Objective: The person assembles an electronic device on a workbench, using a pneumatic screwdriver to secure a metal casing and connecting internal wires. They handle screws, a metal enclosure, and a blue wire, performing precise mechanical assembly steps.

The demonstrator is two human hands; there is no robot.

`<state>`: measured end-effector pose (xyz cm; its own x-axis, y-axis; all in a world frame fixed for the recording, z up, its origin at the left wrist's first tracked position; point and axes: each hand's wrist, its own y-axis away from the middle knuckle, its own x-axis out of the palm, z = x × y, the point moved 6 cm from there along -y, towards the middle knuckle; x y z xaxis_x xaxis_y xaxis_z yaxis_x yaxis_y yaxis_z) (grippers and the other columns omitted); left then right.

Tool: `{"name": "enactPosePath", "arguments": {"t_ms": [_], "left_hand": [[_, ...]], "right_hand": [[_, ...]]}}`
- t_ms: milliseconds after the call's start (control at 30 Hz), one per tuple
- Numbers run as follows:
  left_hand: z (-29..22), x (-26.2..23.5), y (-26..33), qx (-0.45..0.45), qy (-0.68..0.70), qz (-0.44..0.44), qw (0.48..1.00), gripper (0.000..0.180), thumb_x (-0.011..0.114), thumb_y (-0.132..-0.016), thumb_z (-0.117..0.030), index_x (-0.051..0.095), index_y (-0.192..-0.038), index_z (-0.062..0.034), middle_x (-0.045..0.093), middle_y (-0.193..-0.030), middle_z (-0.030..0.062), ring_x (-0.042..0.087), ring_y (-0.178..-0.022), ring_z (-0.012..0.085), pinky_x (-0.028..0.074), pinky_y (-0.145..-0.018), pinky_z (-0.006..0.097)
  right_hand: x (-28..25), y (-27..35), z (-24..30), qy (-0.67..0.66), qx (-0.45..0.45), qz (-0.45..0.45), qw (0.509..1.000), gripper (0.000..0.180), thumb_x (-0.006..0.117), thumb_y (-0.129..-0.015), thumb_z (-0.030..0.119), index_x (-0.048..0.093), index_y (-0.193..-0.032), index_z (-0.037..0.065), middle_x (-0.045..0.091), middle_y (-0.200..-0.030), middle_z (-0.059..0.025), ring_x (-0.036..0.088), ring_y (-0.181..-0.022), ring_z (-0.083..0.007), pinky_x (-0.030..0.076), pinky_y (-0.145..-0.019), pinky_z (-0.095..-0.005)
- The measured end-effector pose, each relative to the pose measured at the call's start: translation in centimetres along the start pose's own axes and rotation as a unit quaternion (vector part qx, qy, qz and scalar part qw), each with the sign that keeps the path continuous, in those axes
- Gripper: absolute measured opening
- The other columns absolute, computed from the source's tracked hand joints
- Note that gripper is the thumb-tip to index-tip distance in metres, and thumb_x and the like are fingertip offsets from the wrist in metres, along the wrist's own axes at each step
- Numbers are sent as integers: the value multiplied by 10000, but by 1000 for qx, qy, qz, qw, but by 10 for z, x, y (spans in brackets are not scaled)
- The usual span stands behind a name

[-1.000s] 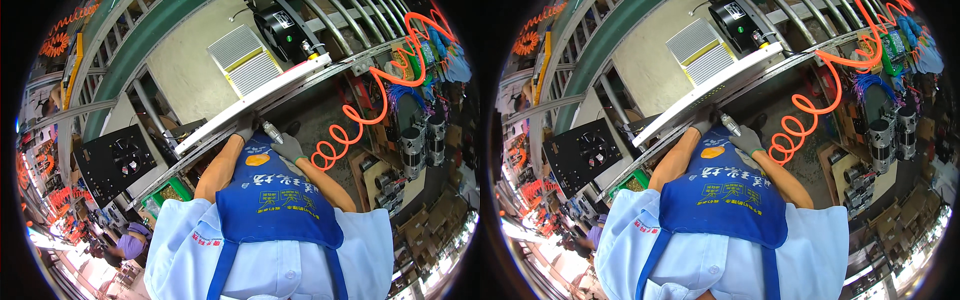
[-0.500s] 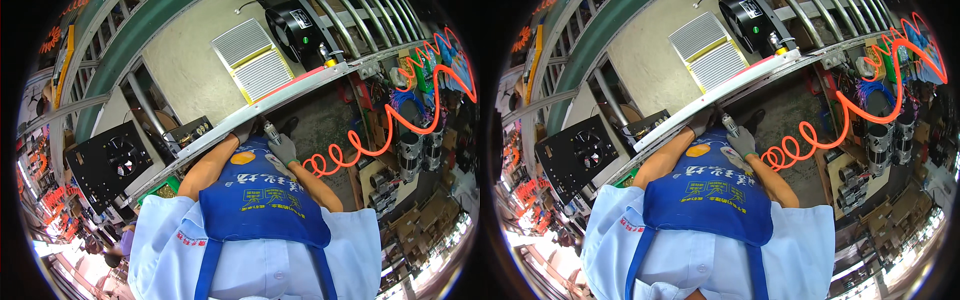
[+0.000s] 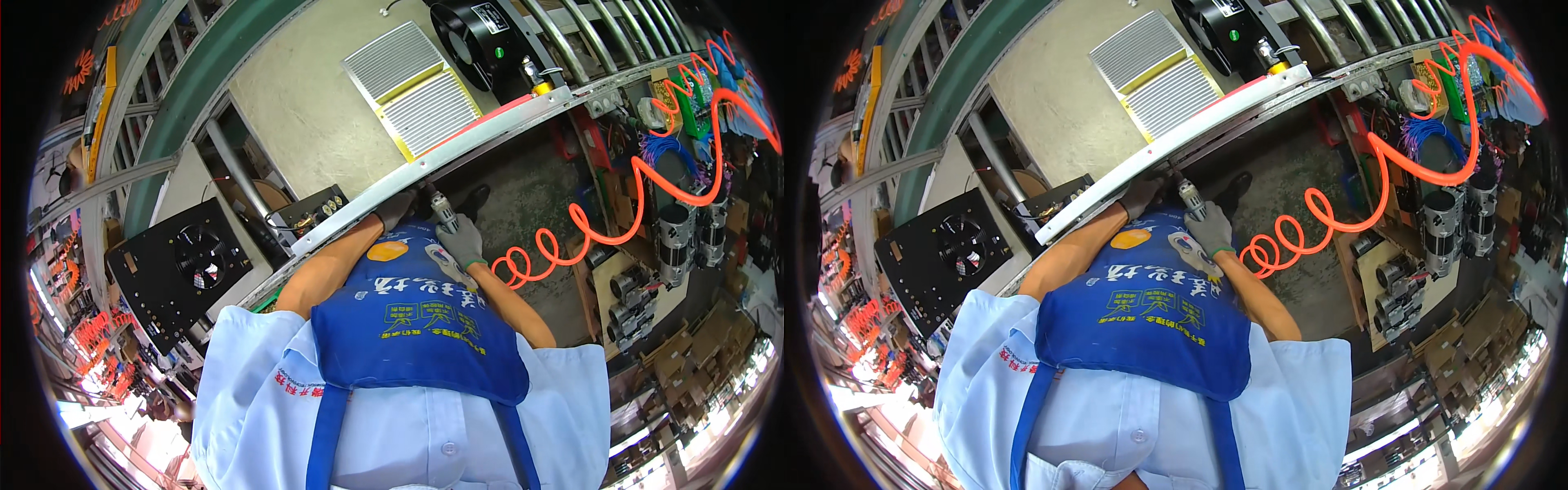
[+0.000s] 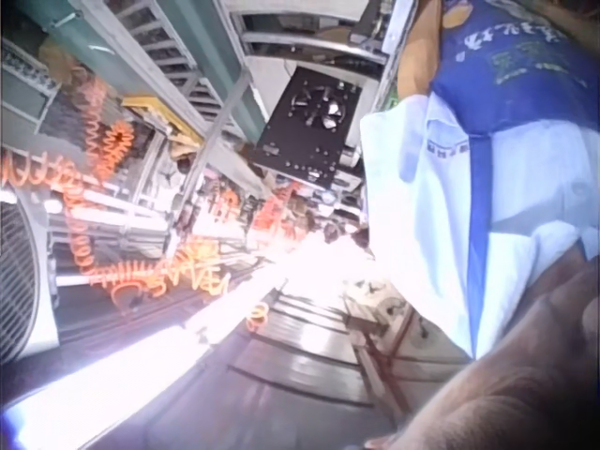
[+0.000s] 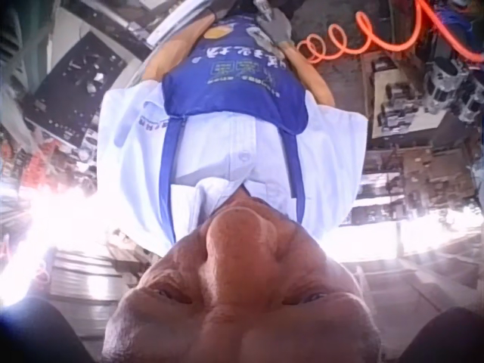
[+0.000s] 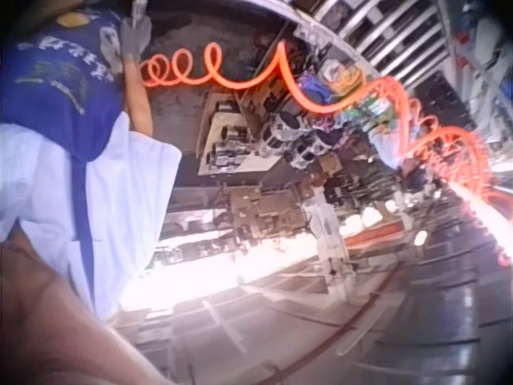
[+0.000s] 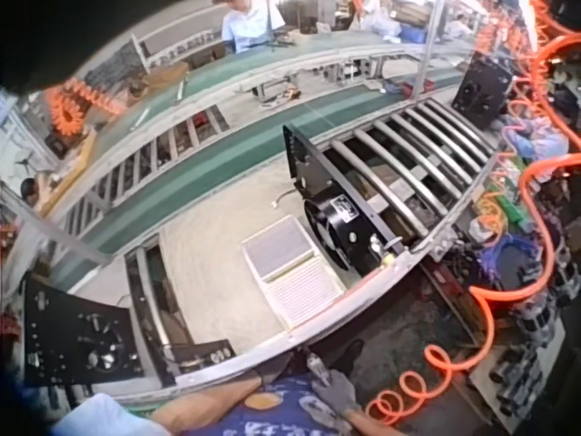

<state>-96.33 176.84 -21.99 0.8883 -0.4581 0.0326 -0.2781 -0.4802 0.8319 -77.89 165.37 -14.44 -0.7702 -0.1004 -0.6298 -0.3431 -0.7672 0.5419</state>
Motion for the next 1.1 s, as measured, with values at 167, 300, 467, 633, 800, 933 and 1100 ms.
{"name": "enactPosePath", "arguments": {"t_ms": [167, 300, 467, 633, 800, 933, 1100], "left_hand": [[2, -4, 0, 1, -12, 7, 1000, 303, 523, -1000, -120, 632, -1265, -20, 663, -923, 65, 598, -690, 130, 502, -561, 272], [-4, -7, 13, 13, -36, -14, 999, 298, 536, -987, -99, 629, -1256, -10, 659, -893, 67, 591, -660, 131, 491, -540, 278], [-3, -16, 16, 43, -65, 14, 997, 248, 568, -965, -92, 654, -1183, -12, 646, -803, 53, 591, -618, 137, 480, -520, 289], [-14, -20, 30, 91, -96, -22, 991, 209, 587, -947, -93, 688, -1116, -22, 642, -772, 56, 594, -602, 139, 483, -526, 297], [-11, -21, 28, 70, -80, -17, 994, 218, 604, -948, -123, 684, -1121, -18, 658, -803, 64, 591, -591, 145, 500, -533, 308], [-2, -9, 27, 29, -34, -7, 999, 241, 585, -972, -166, 660, -1153, -26, 641, -866, 52, 601, -638, 137, 534, -534, 286], [-11, 34, 61, -33, 61, 100, 993, 289, 649, -997, -334, 670, -1200, -129, 672, -927, 6, 559, -713, 77, 502, -571, 238]], "right_hand": [[-2, 10, 13, -21, 64, 64, 996, 437, 735, -798, 418, 635, -1019, 55, 698, -963, -228, 679, -934, -427, 514, -826, -499], [2, 7, 11, -28, 75, 90, 993, 451, 694, -825, 432, 616, -1056, 53, 675, -1038, -235, 653, -1018, -441, 500, -876, -517], [14, -8, -4, 0, 35, 45, 998, 455, 703, -824, 444, 601, -1054, 65, 664, -1062, -222, 651, -1015, -432, 506, -873, -517], [16, -18, -9, 9, 13, 42, 999, 481, 725, -808, 459, 590, -1063, 74, 648, -1089, -212, 648, -1024, -426, 513, -881, -513], [10, -18, -7, 32, 23, 57, 998, 502, 742, -790, 468, 600, -1068, 74, 646, -1092, -214, 650, -1026, -418, 512, -877, -511], [-5, -13, -11, 12, -39, 63, 997, 497, 778, -769, 467, 621, -995, 53, 664, -964, -208, 657, -948, -411, 506, -826, -495], [-31, -1, -2, 23, -51, 151, 987, 517, 787, -762, 421, 660, -1055, 14, 695, -983, -245, 688, -946, -400, 527, -832, -449]]}}
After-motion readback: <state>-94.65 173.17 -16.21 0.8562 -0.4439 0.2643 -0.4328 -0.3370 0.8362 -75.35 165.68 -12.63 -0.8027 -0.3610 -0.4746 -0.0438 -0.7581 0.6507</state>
